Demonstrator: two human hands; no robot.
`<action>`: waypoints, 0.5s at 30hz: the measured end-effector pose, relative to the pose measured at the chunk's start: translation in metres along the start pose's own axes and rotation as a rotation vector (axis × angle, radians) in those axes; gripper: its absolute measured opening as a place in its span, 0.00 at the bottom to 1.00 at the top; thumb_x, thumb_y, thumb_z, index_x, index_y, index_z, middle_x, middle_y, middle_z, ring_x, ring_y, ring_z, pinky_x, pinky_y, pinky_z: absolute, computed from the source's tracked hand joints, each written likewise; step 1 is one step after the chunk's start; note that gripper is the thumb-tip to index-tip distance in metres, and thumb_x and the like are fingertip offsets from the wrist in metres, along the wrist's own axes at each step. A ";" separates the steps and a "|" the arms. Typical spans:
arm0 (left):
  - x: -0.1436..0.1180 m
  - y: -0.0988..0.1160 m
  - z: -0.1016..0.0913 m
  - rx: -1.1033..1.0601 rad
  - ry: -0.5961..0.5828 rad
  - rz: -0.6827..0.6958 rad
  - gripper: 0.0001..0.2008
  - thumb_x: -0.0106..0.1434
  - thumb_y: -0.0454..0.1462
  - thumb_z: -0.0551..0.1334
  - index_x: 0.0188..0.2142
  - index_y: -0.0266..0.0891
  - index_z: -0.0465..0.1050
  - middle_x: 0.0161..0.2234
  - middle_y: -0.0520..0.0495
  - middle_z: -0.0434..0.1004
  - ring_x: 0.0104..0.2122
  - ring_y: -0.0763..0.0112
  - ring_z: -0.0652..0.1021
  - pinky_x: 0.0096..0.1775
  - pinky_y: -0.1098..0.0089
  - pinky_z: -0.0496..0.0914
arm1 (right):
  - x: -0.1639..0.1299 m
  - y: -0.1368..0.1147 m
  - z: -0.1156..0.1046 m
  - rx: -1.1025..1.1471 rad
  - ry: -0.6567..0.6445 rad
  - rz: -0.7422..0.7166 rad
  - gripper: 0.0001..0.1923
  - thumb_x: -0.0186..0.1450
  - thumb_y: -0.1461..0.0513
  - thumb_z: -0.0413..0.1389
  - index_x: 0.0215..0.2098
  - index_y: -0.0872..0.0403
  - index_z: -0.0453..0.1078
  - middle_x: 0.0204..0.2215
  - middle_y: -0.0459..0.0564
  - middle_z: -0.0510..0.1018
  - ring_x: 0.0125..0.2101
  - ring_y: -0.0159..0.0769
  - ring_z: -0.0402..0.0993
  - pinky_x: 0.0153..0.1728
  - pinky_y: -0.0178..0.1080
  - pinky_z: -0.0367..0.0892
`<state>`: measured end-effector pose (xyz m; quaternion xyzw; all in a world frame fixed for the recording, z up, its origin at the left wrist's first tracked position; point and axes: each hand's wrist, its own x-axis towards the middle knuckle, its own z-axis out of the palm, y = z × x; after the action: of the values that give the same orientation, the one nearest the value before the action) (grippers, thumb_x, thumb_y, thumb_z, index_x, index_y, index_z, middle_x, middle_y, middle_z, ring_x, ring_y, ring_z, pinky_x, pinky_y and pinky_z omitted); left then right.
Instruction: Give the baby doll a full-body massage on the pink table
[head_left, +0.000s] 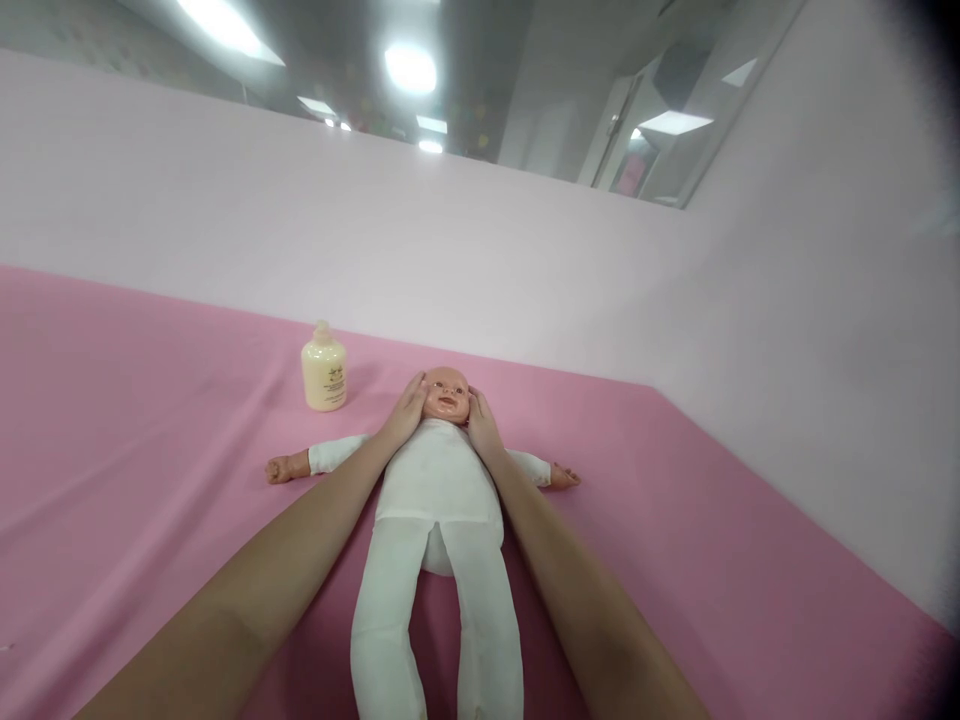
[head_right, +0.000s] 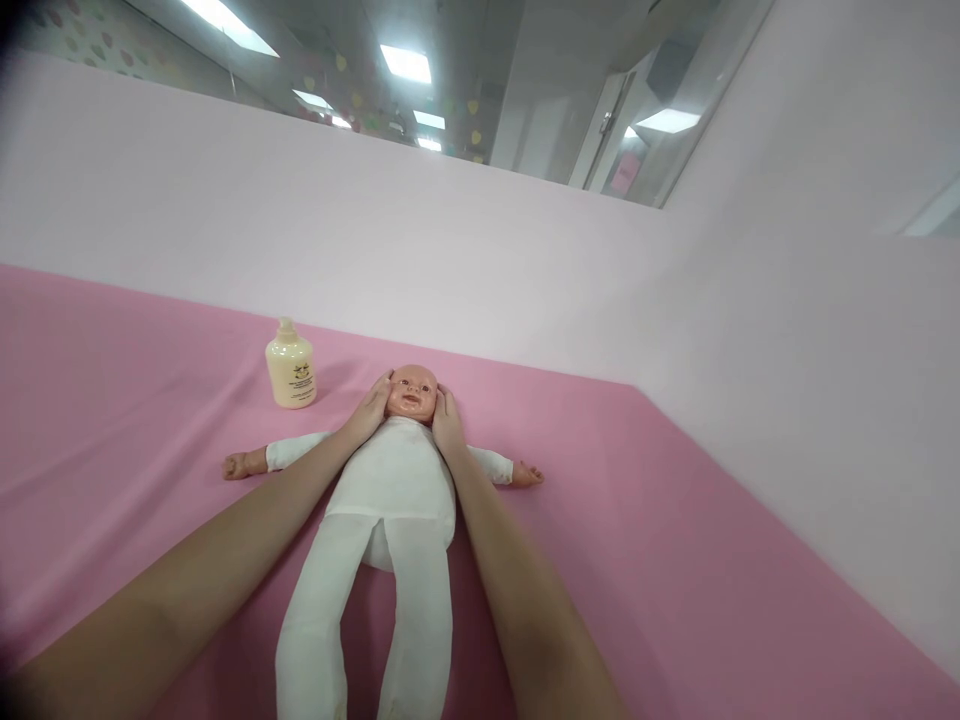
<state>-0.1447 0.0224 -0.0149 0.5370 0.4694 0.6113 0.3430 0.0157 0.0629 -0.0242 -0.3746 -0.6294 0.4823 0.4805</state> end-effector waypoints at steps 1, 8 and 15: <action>0.001 -0.002 0.001 -0.056 0.014 -0.001 0.29 0.69 0.50 0.47 0.63 0.37 0.57 0.66 0.42 0.57 0.66 0.62 0.58 0.65 0.62 0.53 | 0.000 0.000 0.001 0.043 0.010 0.004 0.27 0.66 0.47 0.46 0.59 0.49 0.60 0.58 0.49 0.71 0.56 0.40 0.69 0.58 0.46 0.65; 0.008 -0.014 0.000 -0.168 0.035 0.007 0.29 0.69 0.51 0.48 0.61 0.36 0.61 0.64 0.41 0.62 0.63 0.63 0.64 0.62 0.63 0.59 | -0.003 0.000 0.011 0.185 0.083 -0.029 0.24 0.63 0.54 0.52 0.55 0.51 0.63 0.55 0.52 0.74 0.55 0.42 0.71 0.56 0.48 0.67; 0.002 -0.006 -0.005 0.032 -0.040 -0.006 0.38 0.61 0.51 0.60 0.66 0.39 0.53 0.68 0.41 0.51 0.66 0.58 0.56 0.65 0.61 0.52 | -0.011 -0.014 0.007 0.028 0.065 -0.011 0.28 0.66 0.43 0.44 0.55 0.49 0.66 0.55 0.49 0.74 0.56 0.41 0.69 0.59 0.47 0.64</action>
<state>-0.1506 0.0252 -0.0200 0.5532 0.4738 0.5916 0.3456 0.0115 0.0475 -0.0138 -0.3799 -0.6087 0.4760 0.5085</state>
